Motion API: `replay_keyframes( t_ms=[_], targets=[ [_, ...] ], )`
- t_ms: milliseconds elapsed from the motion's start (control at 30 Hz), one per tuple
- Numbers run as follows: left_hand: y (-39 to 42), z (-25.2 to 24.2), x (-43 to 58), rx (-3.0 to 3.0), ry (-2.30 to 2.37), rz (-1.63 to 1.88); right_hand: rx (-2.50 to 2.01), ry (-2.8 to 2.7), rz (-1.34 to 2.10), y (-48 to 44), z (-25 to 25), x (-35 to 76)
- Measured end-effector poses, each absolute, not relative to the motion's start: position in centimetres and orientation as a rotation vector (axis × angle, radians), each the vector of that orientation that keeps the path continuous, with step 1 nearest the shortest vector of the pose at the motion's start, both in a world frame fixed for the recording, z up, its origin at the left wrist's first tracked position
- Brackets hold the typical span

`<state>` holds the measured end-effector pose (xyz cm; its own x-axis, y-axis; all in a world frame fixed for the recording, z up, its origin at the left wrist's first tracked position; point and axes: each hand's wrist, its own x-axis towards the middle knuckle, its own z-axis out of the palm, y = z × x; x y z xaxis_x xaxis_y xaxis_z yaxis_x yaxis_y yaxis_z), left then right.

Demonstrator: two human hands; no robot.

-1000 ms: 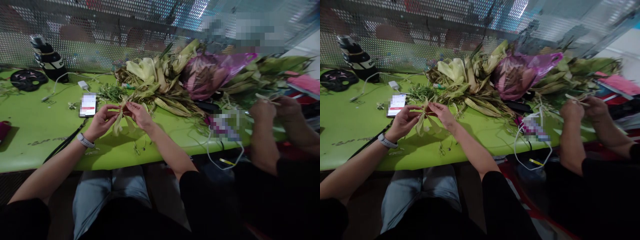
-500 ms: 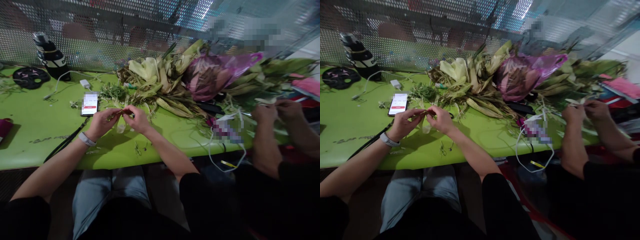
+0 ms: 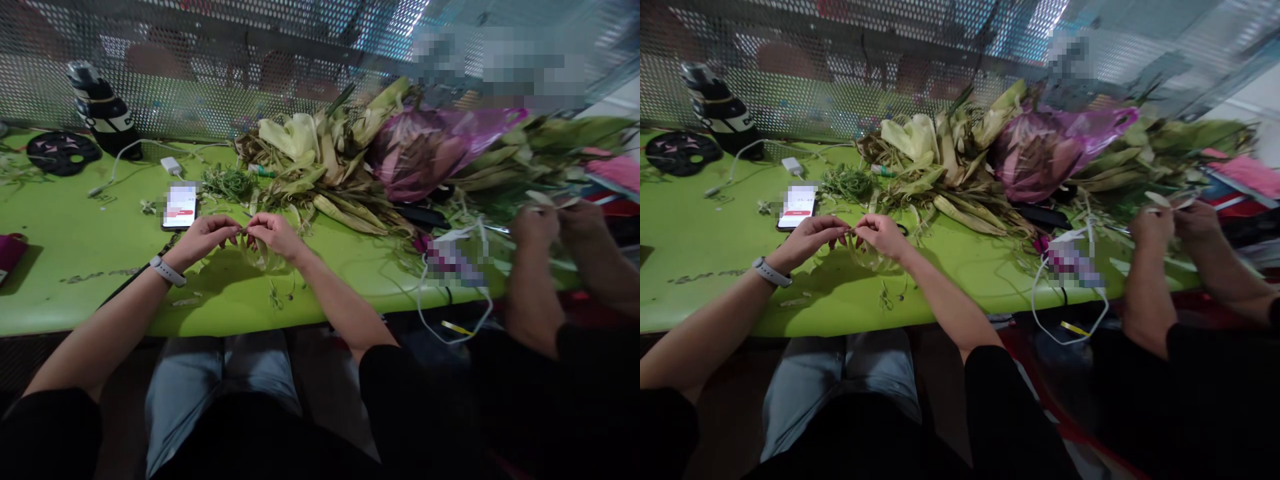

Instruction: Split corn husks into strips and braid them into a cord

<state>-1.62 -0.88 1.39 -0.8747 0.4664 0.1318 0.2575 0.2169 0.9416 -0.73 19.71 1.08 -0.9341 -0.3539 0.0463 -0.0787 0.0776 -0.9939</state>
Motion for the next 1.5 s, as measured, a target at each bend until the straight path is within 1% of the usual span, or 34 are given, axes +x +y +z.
replay_keyframes(
  t_ms=[233, 400, 600, 700, 867, 1033, 1100, 1200, 1267, 1367, 1500],
  targets=[
    [-1.1, 1.2, -2.1, 0.656, 2.049, 1.849, -0.508, 2.235, -1.930, 19.9, 1.2, -0.7],
    [-1.1, 1.5, -1.8, 0.628, 1.945, 1.840, -0.578, 2.329, -1.881, 20.0, 1.0, -0.8],
    [-1.0, 1.5, -1.8, 0.514, 2.010, 1.877, -0.763, 2.768, -1.710, 19.8, 1.0, -0.9],
    [-1.0, 1.4, -1.9, 0.468, 2.069, 1.880, -0.750, 2.788, -1.667, 19.8, 1.0, -0.8],
    [-1.1, 1.6, -2.0, 0.446, 2.175, 1.858, -0.603, 2.599, -1.784, 20.3, 1.3, -0.9],
    [-1.1, 1.7, -1.9, 0.636, 2.193, 1.766, -0.393, 2.317, -1.989, 20.6, 1.3, -1.5],
    [-1.1, 1.6, -1.9, 0.679, 2.181, 1.733, -0.281, 2.275, -2.018, 20.7, 1.0, -1.9],
    [-1.1, 1.2, -2.1, 0.704, 2.186, 1.723, -0.144, 2.488, -2.047, 20.8, 0.5, -2.4],
    [-1.2, 0.8, -2.3, 0.704, 2.198, 1.726, -0.218, 2.766, -2.067, 20.9, 0.5, -2.2],
    [-1.2, 0.5, -2.5, 0.671, 2.250, 1.751, -0.545, 3.048, -1.914, 21.0, 1.1, -1.3],
    [-1.3, 0.5, -2.6, 0.663, 2.273, 1.804, -0.837, 2.931, -1.511, 20.6, 1.4, -0.5]
  ],
)
